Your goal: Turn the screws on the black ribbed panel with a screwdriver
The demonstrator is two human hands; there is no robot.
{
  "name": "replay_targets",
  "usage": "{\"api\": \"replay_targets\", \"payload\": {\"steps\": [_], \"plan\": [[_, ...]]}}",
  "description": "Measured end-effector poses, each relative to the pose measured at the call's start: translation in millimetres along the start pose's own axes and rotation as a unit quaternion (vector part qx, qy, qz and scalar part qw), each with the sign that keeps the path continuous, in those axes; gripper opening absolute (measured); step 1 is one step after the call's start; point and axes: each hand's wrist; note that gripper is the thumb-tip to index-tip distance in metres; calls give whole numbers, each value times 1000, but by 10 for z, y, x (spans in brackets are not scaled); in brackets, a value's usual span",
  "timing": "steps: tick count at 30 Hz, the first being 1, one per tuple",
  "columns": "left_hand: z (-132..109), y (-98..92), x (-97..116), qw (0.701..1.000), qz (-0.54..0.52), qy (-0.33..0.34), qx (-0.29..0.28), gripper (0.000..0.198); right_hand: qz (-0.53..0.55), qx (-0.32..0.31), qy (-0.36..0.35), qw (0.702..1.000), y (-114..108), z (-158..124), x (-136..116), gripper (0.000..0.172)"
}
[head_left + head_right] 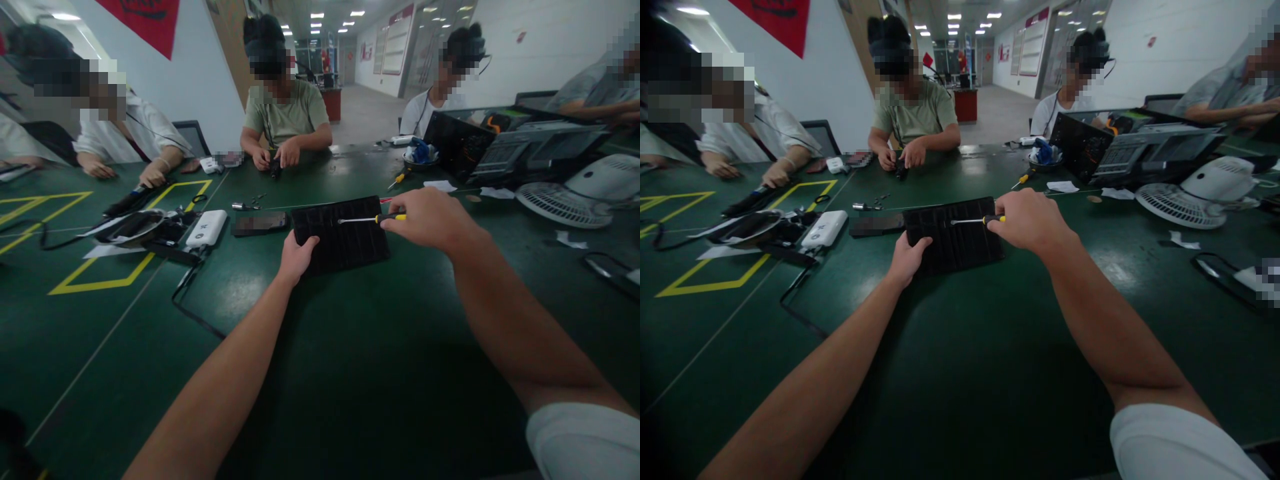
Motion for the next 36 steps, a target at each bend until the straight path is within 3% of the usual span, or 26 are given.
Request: {"api": "replay_targets", "payload": {"steps": [17, 27, 36], "plan": [[-19, 19, 41, 1000, -5, -1, -1, 31, -9, 18, 2, 1000, -7, -6, -6, 34], [-7, 2, 10, 1000, -5, -7, -7, 31, 1, 6, -2, 1000, -3, 0, -2, 44], [-1, 7, 1, 1000, -3, 3, -6, 33, 26, 16, -3, 1000, 42, 33, -5, 28]]}}
Point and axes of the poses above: each hand's wrist, its own z-axis towards the middle knuckle, its own y-axis out of the palm, x = y × z, and after that the axes turned 11 degrees about -z, right-handed
